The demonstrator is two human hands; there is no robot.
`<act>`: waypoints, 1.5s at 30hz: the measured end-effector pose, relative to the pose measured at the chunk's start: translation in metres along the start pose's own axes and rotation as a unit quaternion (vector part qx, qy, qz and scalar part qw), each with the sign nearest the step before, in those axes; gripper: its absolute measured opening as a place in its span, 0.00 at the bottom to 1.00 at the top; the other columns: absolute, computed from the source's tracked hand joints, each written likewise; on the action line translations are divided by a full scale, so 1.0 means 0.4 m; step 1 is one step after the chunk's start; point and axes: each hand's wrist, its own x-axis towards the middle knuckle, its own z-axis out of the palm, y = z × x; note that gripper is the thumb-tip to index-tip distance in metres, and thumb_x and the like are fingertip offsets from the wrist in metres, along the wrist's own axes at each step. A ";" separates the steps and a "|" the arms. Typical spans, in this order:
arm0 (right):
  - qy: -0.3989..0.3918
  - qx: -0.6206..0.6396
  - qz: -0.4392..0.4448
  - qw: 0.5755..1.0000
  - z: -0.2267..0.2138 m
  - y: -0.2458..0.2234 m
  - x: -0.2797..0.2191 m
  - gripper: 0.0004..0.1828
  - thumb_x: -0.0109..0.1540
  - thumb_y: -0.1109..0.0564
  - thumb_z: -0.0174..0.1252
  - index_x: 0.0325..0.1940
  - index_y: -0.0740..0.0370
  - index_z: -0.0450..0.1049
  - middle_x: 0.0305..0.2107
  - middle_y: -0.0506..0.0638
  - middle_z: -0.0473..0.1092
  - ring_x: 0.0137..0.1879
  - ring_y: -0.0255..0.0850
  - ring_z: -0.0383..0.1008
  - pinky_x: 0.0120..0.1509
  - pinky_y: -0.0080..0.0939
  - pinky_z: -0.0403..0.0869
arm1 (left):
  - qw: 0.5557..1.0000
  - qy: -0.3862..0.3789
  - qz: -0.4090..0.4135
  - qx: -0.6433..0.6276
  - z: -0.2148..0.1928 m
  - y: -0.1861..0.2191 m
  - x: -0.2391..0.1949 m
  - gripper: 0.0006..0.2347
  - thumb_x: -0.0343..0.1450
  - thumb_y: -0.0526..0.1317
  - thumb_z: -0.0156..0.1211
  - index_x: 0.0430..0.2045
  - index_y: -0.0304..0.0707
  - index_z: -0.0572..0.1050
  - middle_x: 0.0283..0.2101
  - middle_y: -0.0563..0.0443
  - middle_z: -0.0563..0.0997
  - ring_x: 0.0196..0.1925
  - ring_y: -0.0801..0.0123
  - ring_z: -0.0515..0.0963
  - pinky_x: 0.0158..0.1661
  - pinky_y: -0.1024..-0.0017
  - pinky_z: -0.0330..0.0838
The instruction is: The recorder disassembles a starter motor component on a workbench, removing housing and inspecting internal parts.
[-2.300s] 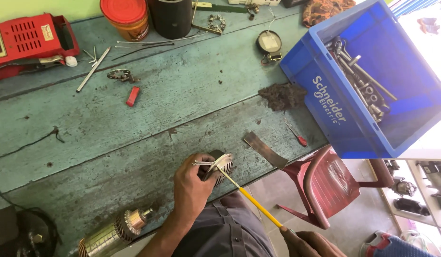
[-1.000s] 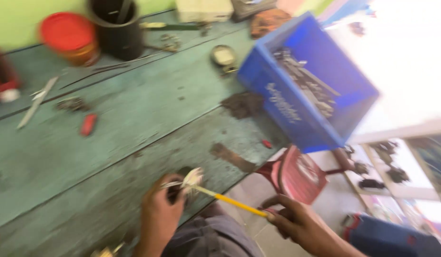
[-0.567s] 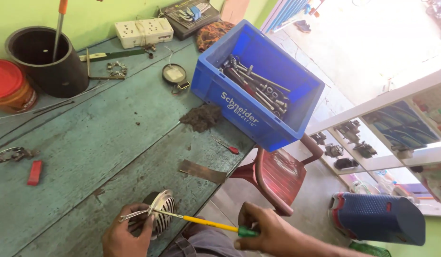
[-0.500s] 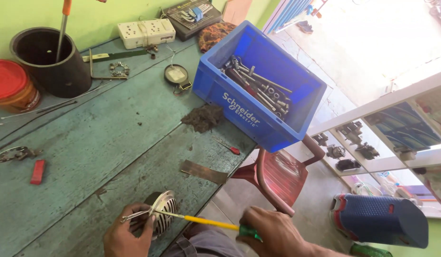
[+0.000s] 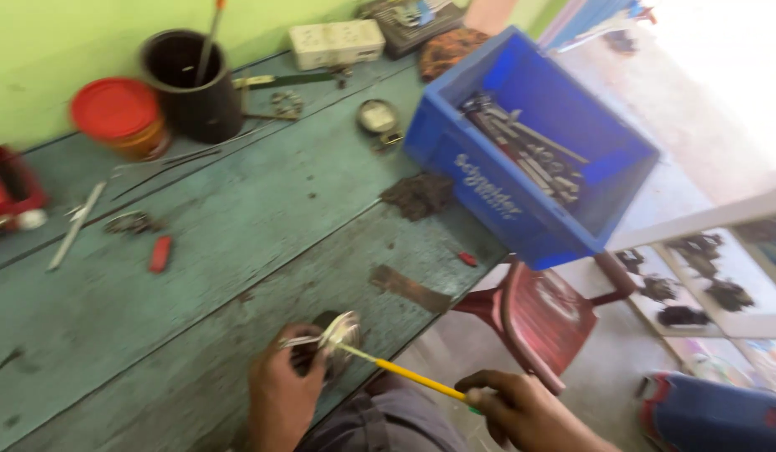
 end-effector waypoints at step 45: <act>0.138 -0.266 -0.140 0.944 0.022 -0.026 -0.021 0.18 0.57 0.41 0.63 0.46 0.49 0.79 0.26 0.41 0.78 0.34 0.29 0.78 0.41 0.34 0.74 | 0.996 0.000 0.032 -0.080 -0.013 0.021 -0.020 0.08 0.65 0.31 0.68 0.34 0.35 0.78 0.34 0.48 0.86 0.35 0.66 0.89 0.35 0.69 0.82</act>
